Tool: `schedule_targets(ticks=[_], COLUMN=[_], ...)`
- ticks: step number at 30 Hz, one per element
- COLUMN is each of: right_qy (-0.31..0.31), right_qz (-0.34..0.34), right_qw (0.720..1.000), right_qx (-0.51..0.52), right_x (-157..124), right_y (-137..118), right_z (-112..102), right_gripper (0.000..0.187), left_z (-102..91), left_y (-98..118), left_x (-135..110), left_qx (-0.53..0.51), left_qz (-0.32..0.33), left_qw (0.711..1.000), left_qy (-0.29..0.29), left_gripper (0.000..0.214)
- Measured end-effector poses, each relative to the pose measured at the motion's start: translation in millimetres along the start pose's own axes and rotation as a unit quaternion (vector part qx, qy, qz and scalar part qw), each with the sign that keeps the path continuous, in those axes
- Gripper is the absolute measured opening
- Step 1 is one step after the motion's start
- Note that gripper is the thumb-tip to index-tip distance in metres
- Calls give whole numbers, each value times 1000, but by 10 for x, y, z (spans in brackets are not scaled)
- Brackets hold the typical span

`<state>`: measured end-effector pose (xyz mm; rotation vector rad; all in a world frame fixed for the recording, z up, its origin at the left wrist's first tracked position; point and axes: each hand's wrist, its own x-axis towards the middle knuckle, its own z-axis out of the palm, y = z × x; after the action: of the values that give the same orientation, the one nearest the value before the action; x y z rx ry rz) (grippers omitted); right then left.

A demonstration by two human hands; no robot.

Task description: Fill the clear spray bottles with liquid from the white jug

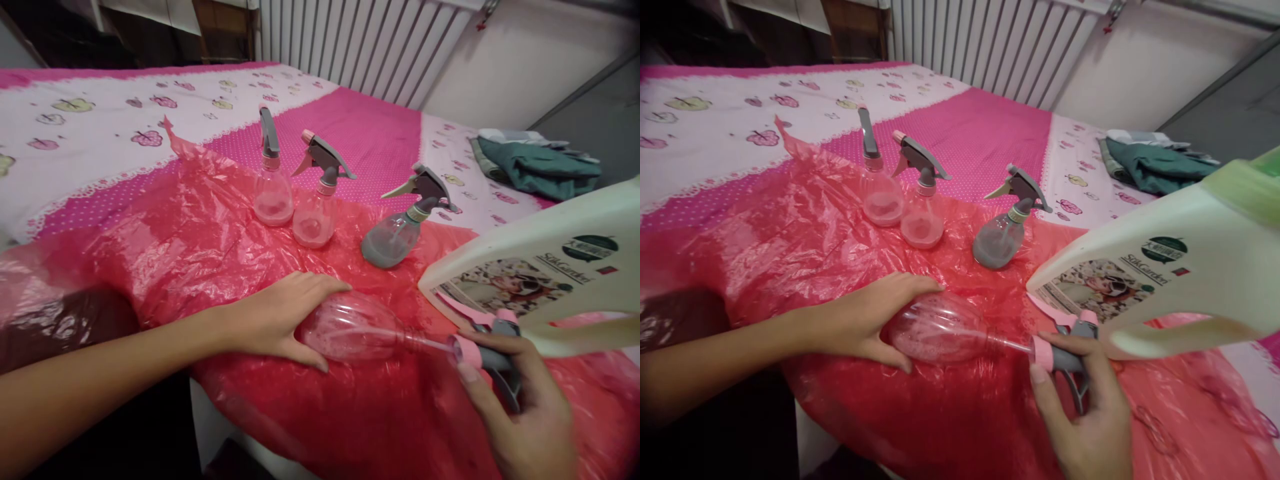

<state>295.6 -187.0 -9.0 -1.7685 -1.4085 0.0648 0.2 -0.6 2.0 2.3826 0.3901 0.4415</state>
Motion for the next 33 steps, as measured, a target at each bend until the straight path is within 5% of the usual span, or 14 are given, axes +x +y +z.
schedule_targets(ticks=[12, 21, 33], right_qy=[63, 77, 40], right_qz=[-57, -36, -28], right_qw=[994, 992, 996], right_qx=[-66, -96, -81], right_x=[-10, 18, 13], right_y=[-69, -166, -152], right_z=[17, -78, -62], right_gripper=[29, 28, 25], left_z=[3, 0, 4], left_y=[6, 6, 2], left_x=[0, -1, 6], left_qx=[-3, -9, -5], left_qz=[-18, -14, -6], left_qw=[1000, 1000, 1000], left_qy=[-4, 0, -2], left_gripper=[90, 89, 89])
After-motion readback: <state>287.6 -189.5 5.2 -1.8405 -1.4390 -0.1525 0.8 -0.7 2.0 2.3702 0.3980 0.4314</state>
